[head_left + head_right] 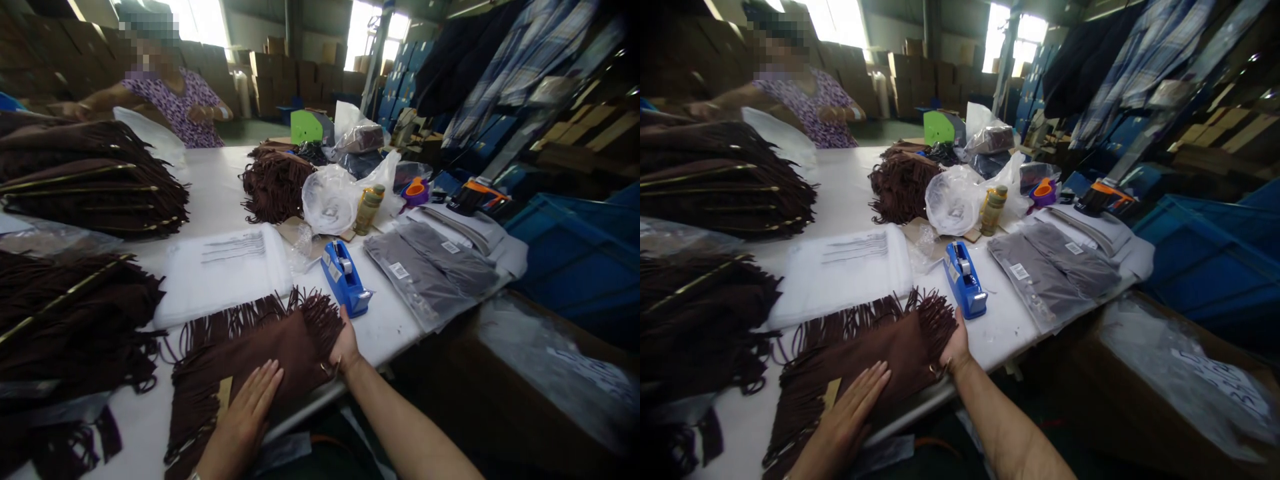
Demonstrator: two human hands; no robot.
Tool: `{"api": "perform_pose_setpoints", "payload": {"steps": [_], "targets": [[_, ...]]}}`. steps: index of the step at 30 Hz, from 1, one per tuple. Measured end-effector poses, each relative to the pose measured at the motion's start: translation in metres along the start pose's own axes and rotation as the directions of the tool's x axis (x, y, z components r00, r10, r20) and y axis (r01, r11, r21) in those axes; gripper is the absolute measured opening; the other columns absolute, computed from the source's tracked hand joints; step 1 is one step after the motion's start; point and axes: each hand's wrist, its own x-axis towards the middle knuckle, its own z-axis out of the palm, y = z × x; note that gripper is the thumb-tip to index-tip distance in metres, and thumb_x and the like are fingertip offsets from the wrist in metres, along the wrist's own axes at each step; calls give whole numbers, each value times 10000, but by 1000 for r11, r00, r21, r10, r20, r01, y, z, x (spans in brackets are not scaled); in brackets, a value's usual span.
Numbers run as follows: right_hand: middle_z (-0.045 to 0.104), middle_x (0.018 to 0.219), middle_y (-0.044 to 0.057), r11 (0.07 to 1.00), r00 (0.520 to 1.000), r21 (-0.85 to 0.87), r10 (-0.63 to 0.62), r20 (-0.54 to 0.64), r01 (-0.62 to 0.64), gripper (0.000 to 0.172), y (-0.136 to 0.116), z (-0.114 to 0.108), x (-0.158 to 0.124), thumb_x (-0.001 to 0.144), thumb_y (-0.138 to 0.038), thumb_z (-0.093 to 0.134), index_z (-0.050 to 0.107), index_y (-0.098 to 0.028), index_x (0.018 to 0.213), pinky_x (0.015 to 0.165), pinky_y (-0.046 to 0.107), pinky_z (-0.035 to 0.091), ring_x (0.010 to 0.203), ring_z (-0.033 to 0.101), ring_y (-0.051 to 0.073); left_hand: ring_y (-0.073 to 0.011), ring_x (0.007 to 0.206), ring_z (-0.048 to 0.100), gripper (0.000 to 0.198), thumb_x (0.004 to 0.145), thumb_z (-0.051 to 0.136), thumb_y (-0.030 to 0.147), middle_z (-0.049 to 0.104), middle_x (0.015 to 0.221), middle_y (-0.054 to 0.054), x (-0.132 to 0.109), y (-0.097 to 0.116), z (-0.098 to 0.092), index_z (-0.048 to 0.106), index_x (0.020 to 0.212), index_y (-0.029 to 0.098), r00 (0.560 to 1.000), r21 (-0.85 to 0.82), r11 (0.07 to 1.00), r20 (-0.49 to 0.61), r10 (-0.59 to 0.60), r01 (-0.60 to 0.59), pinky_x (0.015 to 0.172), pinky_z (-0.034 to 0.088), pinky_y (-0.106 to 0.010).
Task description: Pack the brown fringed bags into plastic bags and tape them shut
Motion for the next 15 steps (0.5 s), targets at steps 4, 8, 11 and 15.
{"api": "perform_pose_setpoints", "payload": {"steps": [4,8,11,15], "targets": [[723,968,93,900,958,-375,-132,253,223,540,-11,14,-2,971,-329,214,666,-80,814,817,274,526,971,642,90,-250,1316,386,748,774,395,44,379,1453,-89,-2,1,9,165,1472,179,998,-11,998,14,55,-55,1044,410,-425],[361,1456,122,693,907,-634,-68,416,343,512,-16,40,-13,872,-365,584,490,-112,1307,1122,459,200,1393,205,215,-277,1266,455,683,845,545,235,473,1387,-117,-8,1,22,245,1456,182,990,-53,995,-117,75,-81,1036,418,-413],[302,1497,82,640,847,-655,11,531,402,464,-32,46,-35,976,-366,384,391,-154,1389,1150,425,140,1416,103,185,-267,1248,477,694,843,583,265,529,1339,-105,-12,-2,30,258,1453,206,978,-100,991,-199,65,-86,1062,388,-394],[540,1328,16,902,804,-300,-79,590,309,394,-49,33,-83,1003,-343,277,501,-215,1302,1090,308,316,1296,400,137,-250,1259,466,645,876,518,275,468,1396,-90,-11,-5,31,243,1456,218,983,-203,973,-169,77,-111,1068,383,-390]]}}
